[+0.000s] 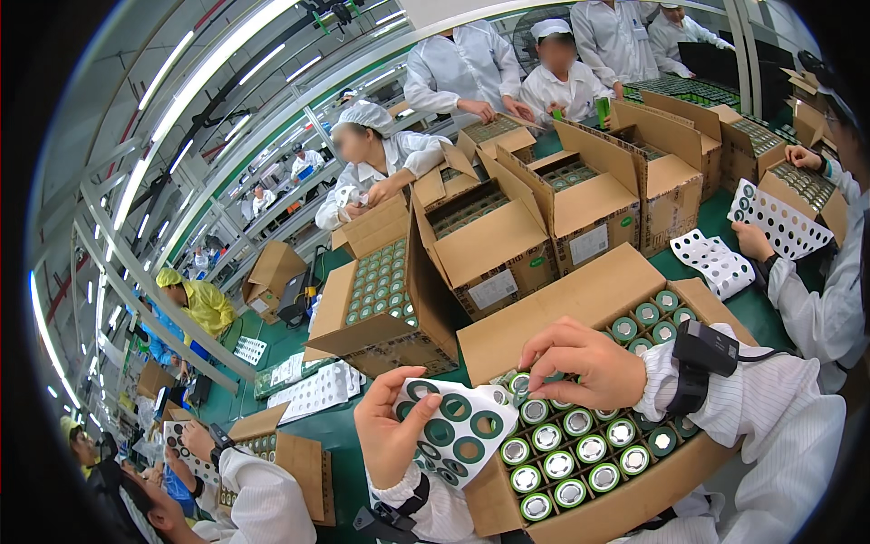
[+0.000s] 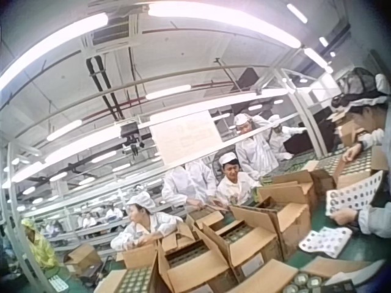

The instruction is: Applying circular green stickers to the top of cylindrical battery cells in a factory setting.

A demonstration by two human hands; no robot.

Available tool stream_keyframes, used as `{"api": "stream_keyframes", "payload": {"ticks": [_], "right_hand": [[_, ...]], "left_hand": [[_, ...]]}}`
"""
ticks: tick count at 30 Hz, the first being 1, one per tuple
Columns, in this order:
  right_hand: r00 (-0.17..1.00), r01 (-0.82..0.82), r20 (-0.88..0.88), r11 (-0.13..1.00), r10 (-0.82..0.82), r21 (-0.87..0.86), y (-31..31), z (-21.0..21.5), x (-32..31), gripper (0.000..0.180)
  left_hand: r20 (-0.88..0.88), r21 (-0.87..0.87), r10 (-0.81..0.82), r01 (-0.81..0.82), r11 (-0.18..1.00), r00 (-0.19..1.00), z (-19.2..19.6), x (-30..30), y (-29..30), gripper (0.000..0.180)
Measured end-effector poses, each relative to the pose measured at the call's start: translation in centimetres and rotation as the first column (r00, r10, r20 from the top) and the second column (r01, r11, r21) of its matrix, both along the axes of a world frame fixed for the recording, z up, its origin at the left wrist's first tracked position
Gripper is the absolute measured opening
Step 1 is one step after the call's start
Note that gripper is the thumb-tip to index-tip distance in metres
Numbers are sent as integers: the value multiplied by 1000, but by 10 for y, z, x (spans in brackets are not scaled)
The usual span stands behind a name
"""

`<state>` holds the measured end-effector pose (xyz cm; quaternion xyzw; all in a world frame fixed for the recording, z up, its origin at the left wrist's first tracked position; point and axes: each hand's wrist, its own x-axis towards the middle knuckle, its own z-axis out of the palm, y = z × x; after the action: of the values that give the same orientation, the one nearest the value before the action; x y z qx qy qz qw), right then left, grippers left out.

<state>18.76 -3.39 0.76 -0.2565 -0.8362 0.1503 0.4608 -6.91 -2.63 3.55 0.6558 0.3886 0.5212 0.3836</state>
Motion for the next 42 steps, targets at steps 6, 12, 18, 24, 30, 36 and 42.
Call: {"api": "stream_keyframes", "payload": {"ticks": [6, 12, 18, 24, 30, 36, 42], "right_hand": [[1000, 2, -2, 1000, -2, -10, 0, -1, 0, 11], [999, 30, -32, 999, -31, -21, -3, 1, -1, 11], [986, 126, -108, 992, -127, -15, -4, 3, 1, 10], [963, 148, -199, 972, -183, -180, -6, -1, -2, 10], [962, 78, -216, 923, -169, -377, -12, 3, 1, 16], [972, 17, -220, 960, -81, -280, -9, -3, -4, 35], [993, 37, -109, 999, -39, -22, -4, -10, -13, 58]], "left_hand": [[18, 36, 29, -30, 999, 999, -2, 0, 0, 33], [81, 55, 72, -76, 996, 994, -2, 0, 1, 39], [63, -20, 86, -84, 996, 994, 1, 2, -1, 34], [-41, 3, 19, -19, 1000, 999, -2, 8, -2, 18], [-48, 44, -85, 88, 995, 995, -6, 34, -5, 14], [-206, 91, 21, -2, 996, 978, -8, 35, -6, 16], [-248, 212, 177, -125, 969, 952, -7, 44, -6, 17]]}}
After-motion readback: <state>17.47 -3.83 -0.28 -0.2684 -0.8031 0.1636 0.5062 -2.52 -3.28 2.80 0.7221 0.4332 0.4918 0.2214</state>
